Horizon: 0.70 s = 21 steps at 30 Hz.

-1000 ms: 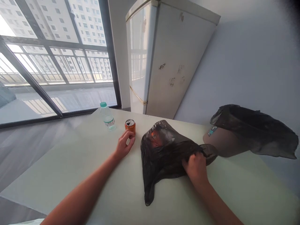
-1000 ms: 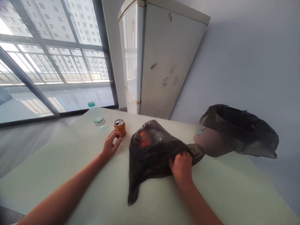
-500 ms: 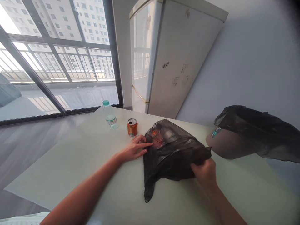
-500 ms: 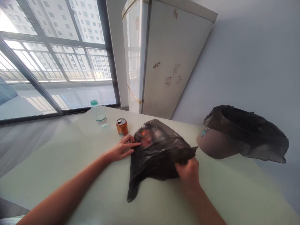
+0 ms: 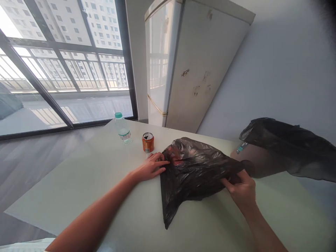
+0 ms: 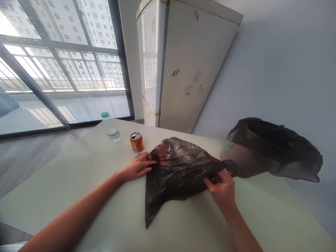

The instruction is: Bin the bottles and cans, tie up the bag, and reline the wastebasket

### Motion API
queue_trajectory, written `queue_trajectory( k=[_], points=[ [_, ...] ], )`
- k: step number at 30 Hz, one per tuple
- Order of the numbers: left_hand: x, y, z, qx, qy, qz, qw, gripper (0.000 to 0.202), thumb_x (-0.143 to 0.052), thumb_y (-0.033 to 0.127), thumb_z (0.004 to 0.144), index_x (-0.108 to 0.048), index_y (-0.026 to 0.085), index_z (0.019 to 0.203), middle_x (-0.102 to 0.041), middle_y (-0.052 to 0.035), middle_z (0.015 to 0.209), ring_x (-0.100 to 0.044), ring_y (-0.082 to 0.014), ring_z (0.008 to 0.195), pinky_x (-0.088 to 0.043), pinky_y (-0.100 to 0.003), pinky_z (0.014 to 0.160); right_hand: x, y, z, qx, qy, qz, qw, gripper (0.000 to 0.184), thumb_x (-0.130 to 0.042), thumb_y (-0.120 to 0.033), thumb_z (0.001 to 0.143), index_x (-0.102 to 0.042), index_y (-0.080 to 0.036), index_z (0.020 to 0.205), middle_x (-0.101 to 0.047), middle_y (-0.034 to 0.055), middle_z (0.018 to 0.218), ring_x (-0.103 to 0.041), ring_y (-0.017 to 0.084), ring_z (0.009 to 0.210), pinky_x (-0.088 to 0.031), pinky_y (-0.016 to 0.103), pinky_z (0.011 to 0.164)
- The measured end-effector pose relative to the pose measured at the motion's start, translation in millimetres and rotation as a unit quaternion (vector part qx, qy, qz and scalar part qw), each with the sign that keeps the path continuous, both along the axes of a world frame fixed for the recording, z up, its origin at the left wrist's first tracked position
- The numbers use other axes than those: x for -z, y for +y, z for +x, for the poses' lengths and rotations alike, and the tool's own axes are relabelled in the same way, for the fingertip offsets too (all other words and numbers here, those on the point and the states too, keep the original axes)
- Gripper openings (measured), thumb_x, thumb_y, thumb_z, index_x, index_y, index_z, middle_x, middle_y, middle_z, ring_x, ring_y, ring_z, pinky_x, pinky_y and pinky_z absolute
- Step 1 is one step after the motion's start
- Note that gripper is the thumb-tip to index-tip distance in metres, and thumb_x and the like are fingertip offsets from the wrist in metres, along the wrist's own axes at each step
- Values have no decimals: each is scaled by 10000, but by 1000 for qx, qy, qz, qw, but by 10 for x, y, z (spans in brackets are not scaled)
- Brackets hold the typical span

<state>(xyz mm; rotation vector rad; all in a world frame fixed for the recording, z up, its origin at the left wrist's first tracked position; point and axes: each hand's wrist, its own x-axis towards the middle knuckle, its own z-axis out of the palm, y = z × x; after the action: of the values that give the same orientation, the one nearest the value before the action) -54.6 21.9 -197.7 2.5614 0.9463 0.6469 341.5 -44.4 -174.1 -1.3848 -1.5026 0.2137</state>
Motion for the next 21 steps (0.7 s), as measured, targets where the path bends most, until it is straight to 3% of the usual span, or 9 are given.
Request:
queue_trajectory(
  k=[3, 7, 10, 13, 16, 21],
  points=[
    [11, 5, 0, 2, 4, -6, 1000, 409, -485, 399, 1082, -667, 238, 1410, -585, -130, 1234, -576, -266, 1206, -436, -460, 1096, 14, 3, 24, -41, 39, -6, 998, 370, -818, -278, 739, -779, -186, 1095, -756, 88, 1055, -729, 250, 904, -621, 322, 740],
    [27, 10, 5, -2, 2, -12, 1000, 405, -483, 405, 1083, -670, 247, 1405, -584, -128, 1240, -573, -262, 1200, -423, -455, 1094, -18, 4, 37, -72, 66, 52, 994, 298, -885, -274, 692, -784, -187, 959, -728, 71, 931, -686, 236, 819, -594, 341, 693],
    [35, 12, 9, -2, 7, -14, 1000, 408, -477, 416, 1084, -676, 248, 1399, -585, -131, 1243, -578, -263, 1182, -424, -453, 1079, -96, -9, 39, -78, 101, 114, 985, 290, -925, -265, 670, -762, -206, 903, -656, 34, 823, -608, 198, 754, -521, 328, 652],
    [40, 13, 8, -3, 13, -15, 1000, 401, -477, 420, 1084, -694, 235, 1366, -585, -134, 1238, -576, -269, 1182, -422, -450, 1070, -178, -21, 28, -94, 157, 144, 973, 311, -914, -303, 715, -763, -220, 974, -616, 38, 872, -550, 186, 806, -441, 306, 664],
    [42, 17, -1, -5, 18, -14, 1000, 394, -473, 425, 1085, -711, 224, 1327, -583, -133, 1238, -576, -267, 1165, -421, -446, 1066, -250, -31, 3, -100, 289, 126, 944, 345, -877, -435, 749, -746, -212, 977, -596, 63, 976, -545, 193, 856, -438, 306, 685],
    [47, 25, -10, -6, 23, -4, 1000, 371, -478, 416, 1083, -725, 217, 1277, -590, -129, 1210, -585, -265, 1132, -425, -445, 1050, -349, -56, 16, -71, 463, 52, 882, 393, -756, -552, 767, -693, -209, 950, -516, 43, 939, -564, 182, 788, -469, 301, 629]
  ],
)
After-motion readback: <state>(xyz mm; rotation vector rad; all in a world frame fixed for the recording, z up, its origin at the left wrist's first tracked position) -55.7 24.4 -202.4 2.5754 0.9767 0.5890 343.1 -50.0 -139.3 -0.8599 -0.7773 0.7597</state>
